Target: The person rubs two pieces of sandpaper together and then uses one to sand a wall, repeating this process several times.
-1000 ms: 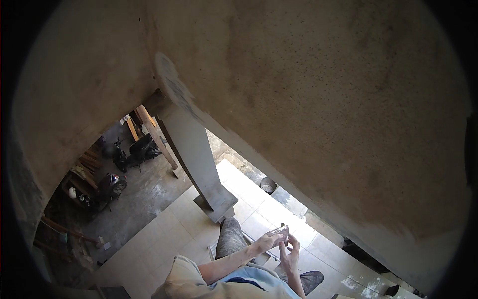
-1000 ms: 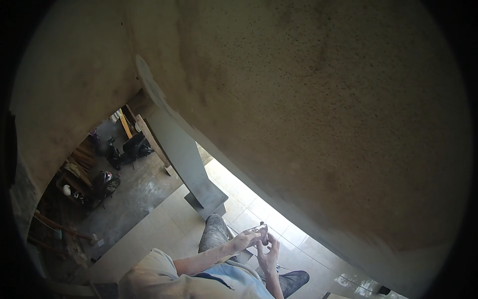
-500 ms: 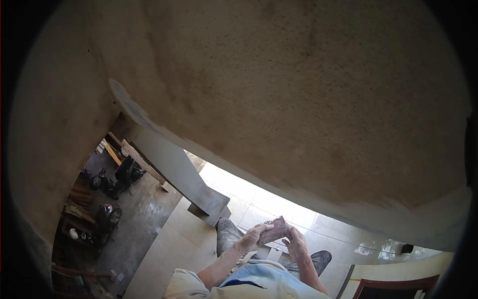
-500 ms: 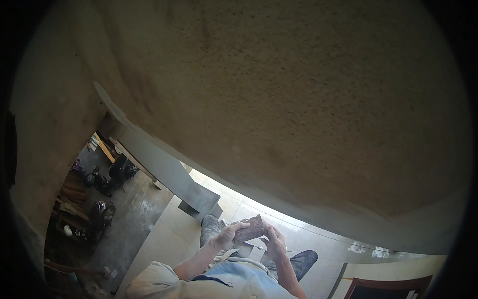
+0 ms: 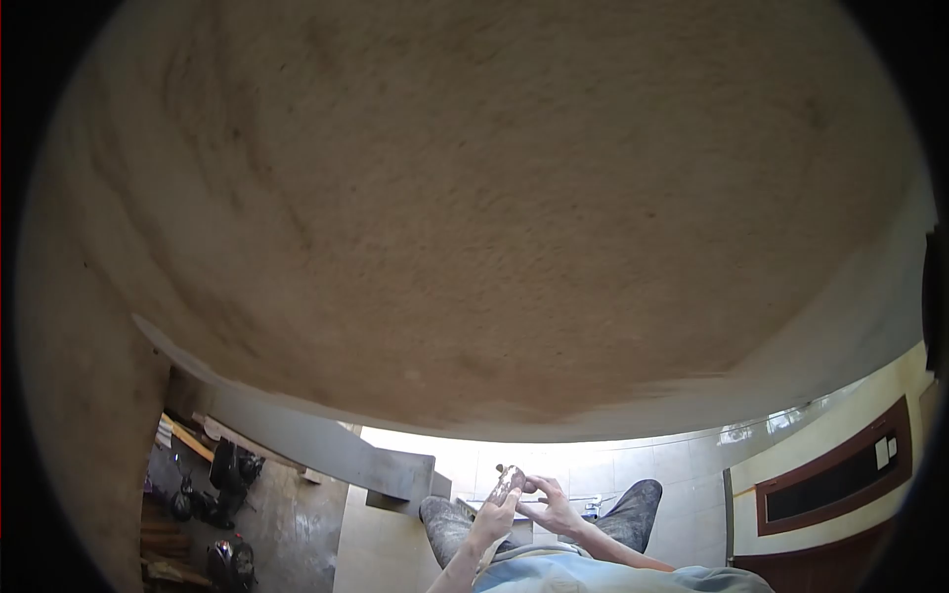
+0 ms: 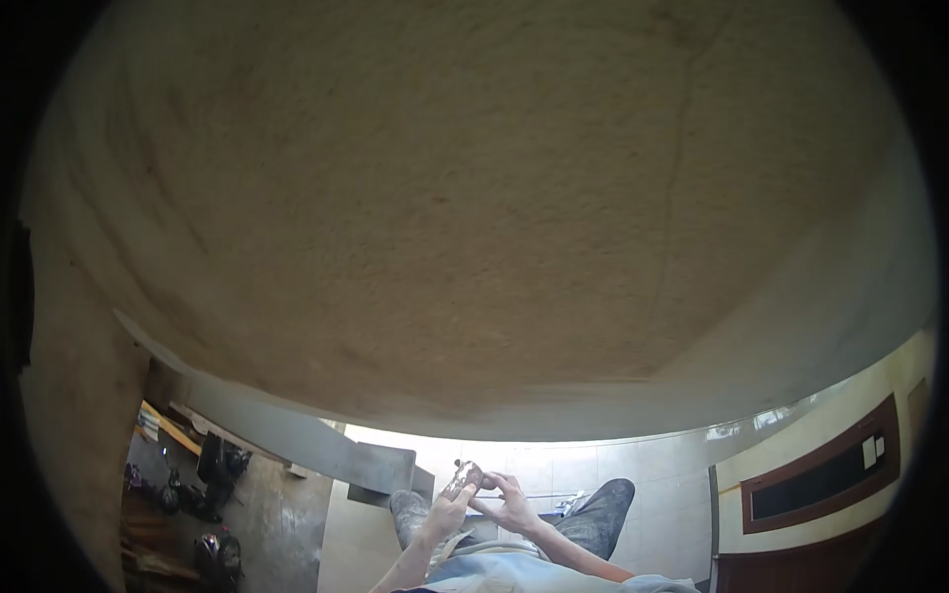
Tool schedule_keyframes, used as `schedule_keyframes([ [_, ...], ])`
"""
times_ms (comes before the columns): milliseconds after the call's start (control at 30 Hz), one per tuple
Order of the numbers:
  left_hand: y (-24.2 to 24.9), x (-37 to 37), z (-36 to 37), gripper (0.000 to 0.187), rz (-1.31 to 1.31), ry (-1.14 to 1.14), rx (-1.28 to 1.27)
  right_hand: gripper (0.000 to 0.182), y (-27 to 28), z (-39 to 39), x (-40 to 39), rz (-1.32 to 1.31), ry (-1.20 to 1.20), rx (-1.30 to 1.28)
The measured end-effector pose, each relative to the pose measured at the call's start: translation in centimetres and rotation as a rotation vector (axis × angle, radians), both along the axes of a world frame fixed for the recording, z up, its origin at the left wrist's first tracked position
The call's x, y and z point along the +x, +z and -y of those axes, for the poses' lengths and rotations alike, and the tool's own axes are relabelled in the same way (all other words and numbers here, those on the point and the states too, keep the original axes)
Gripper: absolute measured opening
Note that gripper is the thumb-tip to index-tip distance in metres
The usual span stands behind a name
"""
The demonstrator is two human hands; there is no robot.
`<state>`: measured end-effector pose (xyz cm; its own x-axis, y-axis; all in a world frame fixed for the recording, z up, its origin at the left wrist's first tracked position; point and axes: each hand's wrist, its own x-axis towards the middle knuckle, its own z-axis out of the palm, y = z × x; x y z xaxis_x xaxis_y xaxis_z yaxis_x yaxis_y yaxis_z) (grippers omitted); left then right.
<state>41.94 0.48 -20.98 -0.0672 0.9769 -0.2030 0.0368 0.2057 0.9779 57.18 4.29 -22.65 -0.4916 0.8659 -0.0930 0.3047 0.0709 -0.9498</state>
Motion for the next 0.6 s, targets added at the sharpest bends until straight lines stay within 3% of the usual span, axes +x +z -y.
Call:
schedule_keyframes([
  [67, 0.5, 0.2, -0.1, 0.032, -0.037, 0.004, 0.01, 0.066, -0.2, -0.4, 0.3, 0.032, -0.003, -0.058],
  [100, 3.9, 0.5, -0.1, 0.034, 0.029, -0.005, -0.149, 0.067, -0.1, -0.6, 0.6, 0.042, 0.022, -0.138],
  [233, 2.2, 0.6, -0.3, 0.04, 0.308, 0.064, -0.128, 0.054, -2.0, -1.2, 1.1, -0.377, -0.034, -0.568],
  [267, 2.4, 0.6, -0.5, 0.042, 0.372, 0.065, -0.123, 0.046, -2.6, -1.5, 1.5, -0.371, -0.011, -0.64],
  [367, 0.0, 0.5, -0.4, 0.048, 0.766, 0.194, -0.043, 0.044, -3.7, -1.6, 1.4, -0.415, -0.118, -0.714],
  [400, 2.3, 0.7, -0.3, 0.051, 0.792, 0.228, -0.062, 0.043, -4.0, -1.8, 1.4, -0.418, -0.12, -0.725],
  [500, 2.5, 0.4, -0.9, 0.045, 0.786, 0.275, -0.052, 0.041, -5.1, -1.8, 1.4, -0.423, -0.124, -0.766],
  [533, 2.2, 0.2, -1.2, 0.043, 0.763, 0.289, -0.04, 0.071, -6.2, -2.2, 1.5, -0.37, 0.009, -0.696],
  [600, 1.5, -0.2, -1.5, 0.039, 0.724, 0.326, -0.011, 0.063, -5.0, -1.8, 1.6, -0.491, -0.031, -0.682],
])
